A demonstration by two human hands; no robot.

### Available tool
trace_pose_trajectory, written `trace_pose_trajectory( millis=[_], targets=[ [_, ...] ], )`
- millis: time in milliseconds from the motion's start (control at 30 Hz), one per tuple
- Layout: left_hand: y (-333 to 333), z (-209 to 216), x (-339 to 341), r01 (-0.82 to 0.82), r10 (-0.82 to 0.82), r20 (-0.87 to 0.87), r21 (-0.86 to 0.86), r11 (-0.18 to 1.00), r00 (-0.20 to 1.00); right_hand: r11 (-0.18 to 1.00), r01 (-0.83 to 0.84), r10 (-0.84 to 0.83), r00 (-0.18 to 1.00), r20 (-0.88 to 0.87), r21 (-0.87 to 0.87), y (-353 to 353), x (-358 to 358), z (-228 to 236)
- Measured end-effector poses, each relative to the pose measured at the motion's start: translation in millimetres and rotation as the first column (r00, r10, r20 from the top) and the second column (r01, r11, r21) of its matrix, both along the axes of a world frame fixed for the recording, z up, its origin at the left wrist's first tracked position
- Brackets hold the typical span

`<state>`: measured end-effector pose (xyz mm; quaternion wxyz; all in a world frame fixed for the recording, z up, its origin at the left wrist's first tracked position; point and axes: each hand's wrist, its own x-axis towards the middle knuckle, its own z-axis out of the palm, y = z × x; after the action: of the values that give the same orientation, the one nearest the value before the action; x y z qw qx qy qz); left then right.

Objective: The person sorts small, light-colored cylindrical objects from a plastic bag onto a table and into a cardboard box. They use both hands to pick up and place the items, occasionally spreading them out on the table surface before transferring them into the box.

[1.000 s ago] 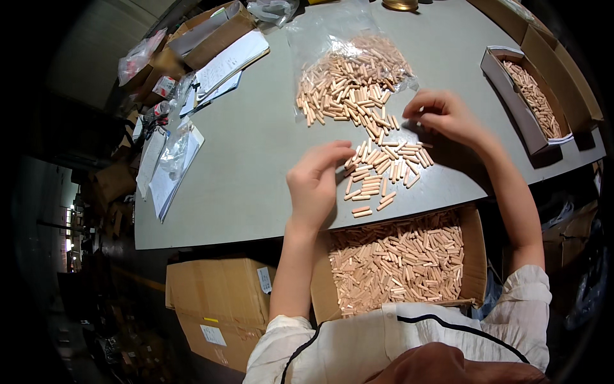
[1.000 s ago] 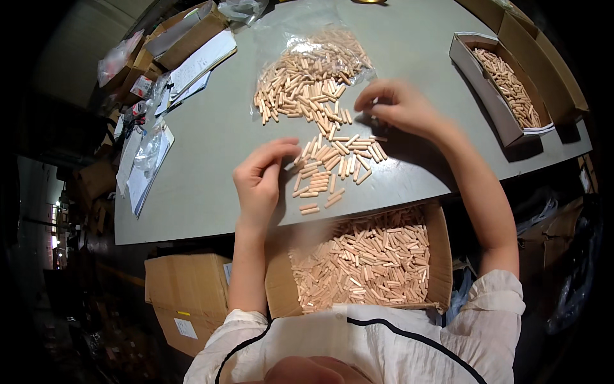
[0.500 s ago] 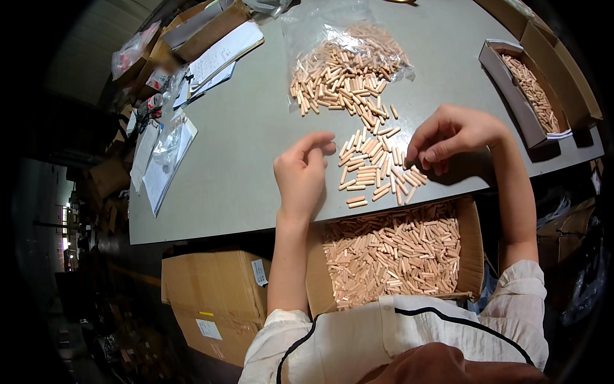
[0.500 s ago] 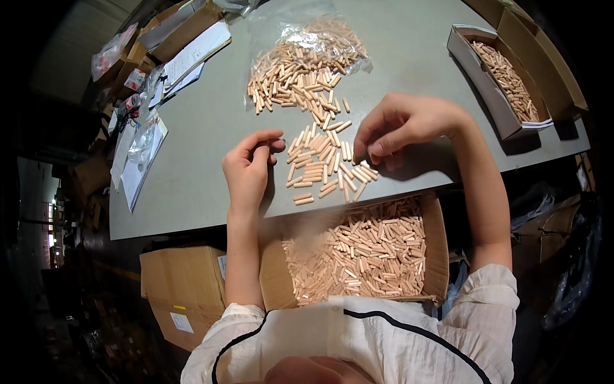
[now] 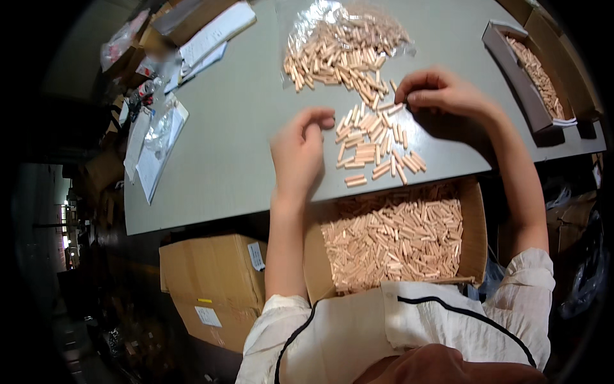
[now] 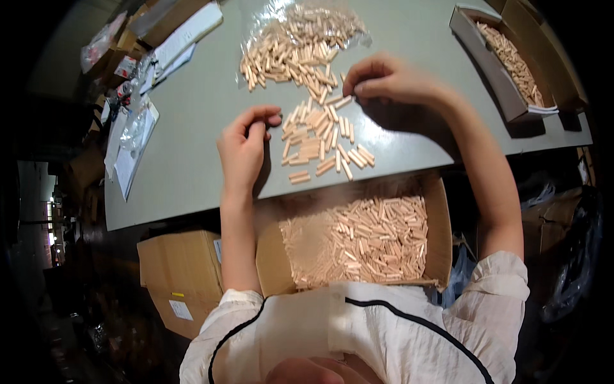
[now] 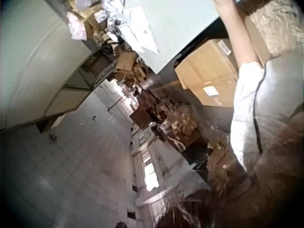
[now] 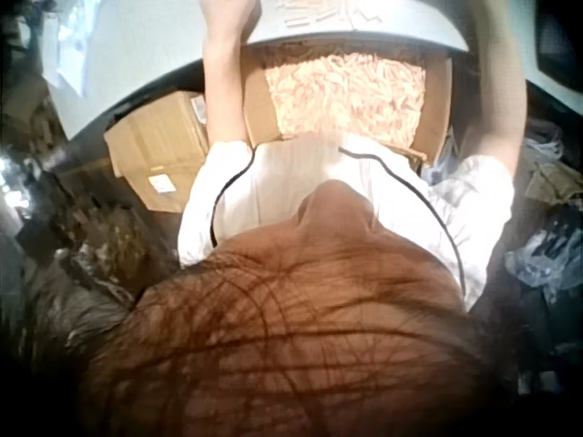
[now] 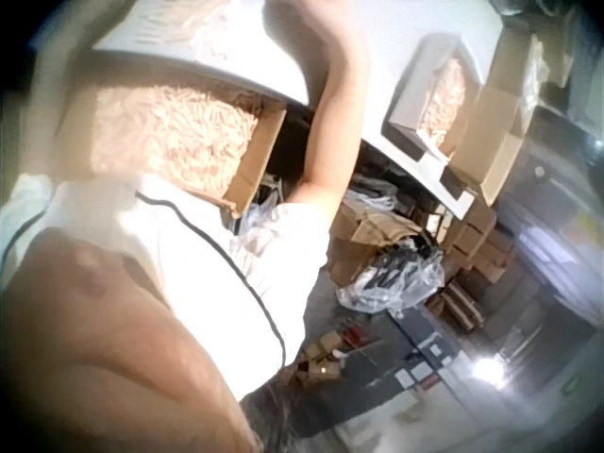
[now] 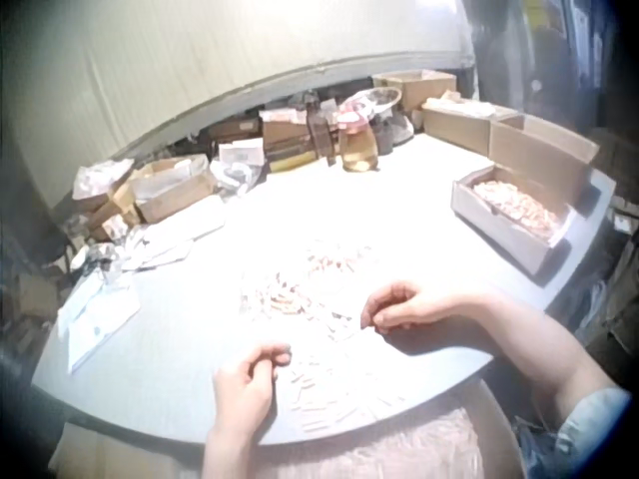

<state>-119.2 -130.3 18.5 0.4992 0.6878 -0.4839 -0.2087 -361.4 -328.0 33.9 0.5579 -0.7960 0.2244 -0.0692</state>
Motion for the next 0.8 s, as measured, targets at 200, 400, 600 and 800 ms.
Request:
trace_pose_trajectory(
  millis=[200, 400, 600, 800],
  targets=[
    [-3, -7, 7, 0.035, -0.034, 0.028, -0.047, 0.998, 0.999, 0.997, 0.033, -0.034, 0.999, -0.011, -0.069, 2, 1, 4],
    [-4, -9, 8, 0.064, -0.062, 0.045, -0.033, 0.997, 0.997, 0.995, -0.007, 0.002, 0.999, -0.043, -0.103, 0, 0, 4],
    [-3, -3, 6, 0.084, -0.085, 0.065, 0.024, 0.996, 0.994, 0.972, -0.173, 0.184, 0.981, 0.062, -0.156, 0, 2, -1],
    [-3, -7, 10, 0.134, -0.132, 0.111, -0.018, 0.991, 0.985, 0.953, -0.268, 0.274, 0.961, 0.027, -0.144, 0, 1, 1]
  ],
)
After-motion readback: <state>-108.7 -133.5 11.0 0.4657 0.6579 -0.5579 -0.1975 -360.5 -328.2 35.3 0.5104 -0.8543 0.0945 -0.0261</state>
